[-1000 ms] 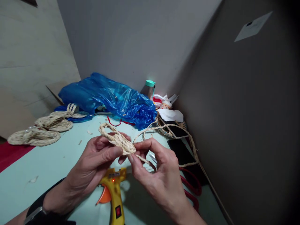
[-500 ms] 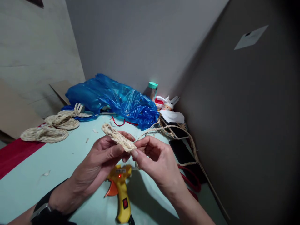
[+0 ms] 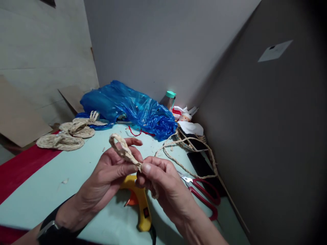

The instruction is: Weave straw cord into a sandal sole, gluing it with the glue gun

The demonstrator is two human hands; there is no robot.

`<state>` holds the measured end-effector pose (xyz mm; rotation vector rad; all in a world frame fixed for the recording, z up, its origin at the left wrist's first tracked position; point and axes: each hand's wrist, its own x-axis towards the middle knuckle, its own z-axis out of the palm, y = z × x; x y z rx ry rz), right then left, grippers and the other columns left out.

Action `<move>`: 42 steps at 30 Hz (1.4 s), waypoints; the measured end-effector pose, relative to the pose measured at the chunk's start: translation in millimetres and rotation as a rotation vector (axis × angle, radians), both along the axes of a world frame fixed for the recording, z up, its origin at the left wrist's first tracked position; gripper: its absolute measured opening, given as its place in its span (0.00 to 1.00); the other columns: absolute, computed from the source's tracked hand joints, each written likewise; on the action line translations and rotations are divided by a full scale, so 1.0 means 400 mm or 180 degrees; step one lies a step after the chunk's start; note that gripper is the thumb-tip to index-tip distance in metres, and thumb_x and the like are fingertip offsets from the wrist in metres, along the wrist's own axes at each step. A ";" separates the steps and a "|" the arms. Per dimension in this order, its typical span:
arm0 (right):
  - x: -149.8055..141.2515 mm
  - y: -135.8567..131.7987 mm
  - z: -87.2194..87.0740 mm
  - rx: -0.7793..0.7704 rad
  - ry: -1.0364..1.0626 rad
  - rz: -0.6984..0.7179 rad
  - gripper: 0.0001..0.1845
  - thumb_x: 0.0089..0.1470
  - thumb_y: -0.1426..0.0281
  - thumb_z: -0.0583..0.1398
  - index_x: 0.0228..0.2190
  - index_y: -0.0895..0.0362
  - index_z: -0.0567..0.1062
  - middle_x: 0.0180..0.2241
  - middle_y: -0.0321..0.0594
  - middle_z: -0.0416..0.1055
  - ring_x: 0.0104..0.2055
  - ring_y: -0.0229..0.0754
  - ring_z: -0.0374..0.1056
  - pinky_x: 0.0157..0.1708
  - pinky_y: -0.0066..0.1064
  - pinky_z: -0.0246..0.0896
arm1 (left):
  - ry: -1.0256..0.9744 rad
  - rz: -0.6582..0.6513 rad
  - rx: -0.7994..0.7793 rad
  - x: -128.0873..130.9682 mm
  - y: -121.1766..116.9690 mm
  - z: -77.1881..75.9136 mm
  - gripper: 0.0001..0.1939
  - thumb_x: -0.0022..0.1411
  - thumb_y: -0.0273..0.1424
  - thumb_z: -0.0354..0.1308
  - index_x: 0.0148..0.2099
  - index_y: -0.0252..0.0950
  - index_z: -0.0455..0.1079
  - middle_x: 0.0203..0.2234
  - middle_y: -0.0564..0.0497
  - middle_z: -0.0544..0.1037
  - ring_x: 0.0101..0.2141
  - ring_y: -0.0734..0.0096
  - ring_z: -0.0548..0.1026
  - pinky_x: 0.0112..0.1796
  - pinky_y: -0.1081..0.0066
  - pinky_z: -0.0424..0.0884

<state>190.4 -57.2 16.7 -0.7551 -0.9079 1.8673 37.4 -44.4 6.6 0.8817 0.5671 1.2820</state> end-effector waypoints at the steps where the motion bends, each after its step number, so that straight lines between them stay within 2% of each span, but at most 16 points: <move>1: -0.002 0.001 0.000 -0.0012 0.0026 0.0019 0.16 0.47 0.61 0.72 0.25 0.60 0.76 0.21 0.35 0.72 0.24 0.30 0.62 0.27 0.21 0.55 | -0.0035 -0.0012 0.0036 0.001 -0.001 0.003 0.17 0.51 0.25 0.74 0.44 0.41 0.79 0.28 0.58 0.77 0.25 0.76 0.76 0.26 0.78 0.79; 4: -0.005 0.004 -0.001 -0.0012 0.0072 0.0048 0.17 0.47 0.61 0.72 0.24 0.60 0.76 0.22 0.36 0.72 0.24 0.31 0.62 0.28 0.21 0.56 | -0.0089 -0.0093 0.0088 0.007 -0.001 0.013 0.15 0.52 0.25 0.73 0.43 0.39 0.78 0.26 0.57 0.78 0.23 0.76 0.76 0.25 0.77 0.79; 8: -0.001 0.009 -0.005 0.0021 0.0114 0.0049 0.15 0.48 0.62 0.72 0.25 0.60 0.77 0.22 0.36 0.73 0.24 0.31 0.63 0.28 0.21 0.57 | -0.0048 0.0027 -0.0062 0.017 0.003 0.020 0.20 0.46 0.25 0.76 0.43 0.40 0.78 0.25 0.58 0.78 0.23 0.76 0.76 0.25 0.77 0.78; 12: 0.010 0.020 -0.010 0.0057 0.0100 0.0080 0.15 0.51 0.62 0.71 0.25 0.60 0.77 0.23 0.35 0.74 0.22 0.29 0.60 0.26 0.20 0.57 | 0.0127 0.0259 -0.0180 0.022 0.012 0.010 0.18 0.47 0.26 0.76 0.43 0.40 0.80 0.26 0.57 0.81 0.26 0.77 0.78 0.27 0.82 0.77; 16: 0.018 0.027 -0.006 0.0169 -0.0135 0.0127 0.15 0.52 0.61 0.70 0.28 0.62 0.78 0.24 0.38 0.75 0.25 0.30 0.62 0.28 0.19 0.58 | 0.0221 0.0319 -0.0264 0.017 0.017 -0.005 0.16 0.48 0.28 0.75 0.41 0.41 0.80 0.26 0.57 0.81 0.25 0.78 0.76 0.27 0.83 0.76; 21: 0.014 0.029 -0.006 0.0179 -0.0569 -0.0042 0.22 0.45 0.54 0.72 0.27 0.61 0.77 0.24 0.37 0.74 0.26 0.33 0.63 0.30 0.23 0.59 | 0.0376 0.0549 -0.0349 0.010 0.015 -0.012 0.15 0.46 0.27 0.76 0.38 0.40 0.80 0.27 0.55 0.81 0.28 0.75 0.77 0.31 0.81 0.78; 24: 0.023 0.032 -0.011 0.0178 -0.0708 -0.0231 0.22 0.41 0.56 0.74 0.31 0.59 0.76 0.28 0.35 0.73 0.29 0.34 0.64 0.31 0.25 0.58 | 0.0492 0.0651 -0.0469 0.004 0.016 -0.016 0.17 0.43 0.28 0.78 0.38 0.39 0.80 0.27 0.54 0.82 0.30 0.71 0.79 0.33 0.80 0.79; 27: 0.049 0.032 -0.008 0.0547 -0.0779 -0.0603 0.19 0.44 0.63 0.73 0.35 0.57 0.76 0.33 0.35 0.74 0.35 0.36 0.67 0.37 0.27 0.62 | 0.0513 0.0779 -0.0612 -0.001 0.022 -0.016 0.16 0.44 0.28 0.77 0.37 0.40 0.81 0.28 0.54 0.83 0.32 0.68 0.80 0.34 0.80 0.80; 31: 0.080 0.027 0.010 0.1158 -0.0957 -0.1255 0.13 0.51 0.65 0.70 0.36 0.55 0.74 0.36 0.35 0.76 0.40 0.38 0.71 0.43 0.30 0.65 | 0.0356 0.0848 -0.0564 0.009 0.028 0.008 0.15 0.43 0.26 0.77 0.35 0.41 0.81 0.26 0.56 0.83 0.30 0.73 0.78 0.33 0.84 0.78; 35: 0.079 0.013 0.026 0.1502 -0.1581 -0.1329 0.09 0.56 0.63 0.66 0.36 0.54 0.75 0.37 0.36 0.75 0.42 0.41 0.71 0.43 0.33 0.64 | 0.0178 0.0609 -0.0458 0.024 0.030 0.033 0.14 0.42 0.23 0.76 0.34 0.37 0.81 0.24 0.54 0.82 0.27 0.75 0.77 0.30 0.83 0.77; 38: 0.064 -0.002 0.029 0.1778 -0.1935 -0.1366 0.07 0.57 0.64 0.65 0.36 0.54 0.75 0.37 0.36 0.75 0.41 0.41 0.70 0.42 0.32 0.63 | 0.0104 0.0548 -0.0256 0.022 0.028 0.031 0.13 0.45 0.23 0.75 0.36 0.37 0.81 0.26 0.55 0.83 0.28 0.76 0.78 0.32 0.83 0.76; 42: 0.033 -0.017 0.027 0.1884 -0.2171 -0.1087 0.06 0.58 0.68 0.62 0.29 0.56 0.73 0.28 0.33 0.70 0.32 0.37 0.65 0.34 0.29 0.58 | 0.0094 0.0463 -0.0253 0.015 0.016 0.018 0.15 0.47 0.24 0.75 0.40 0.38 0.81 0.26 0.55 0.82 0.29 0.76 0.77 0.32 0.83 0.75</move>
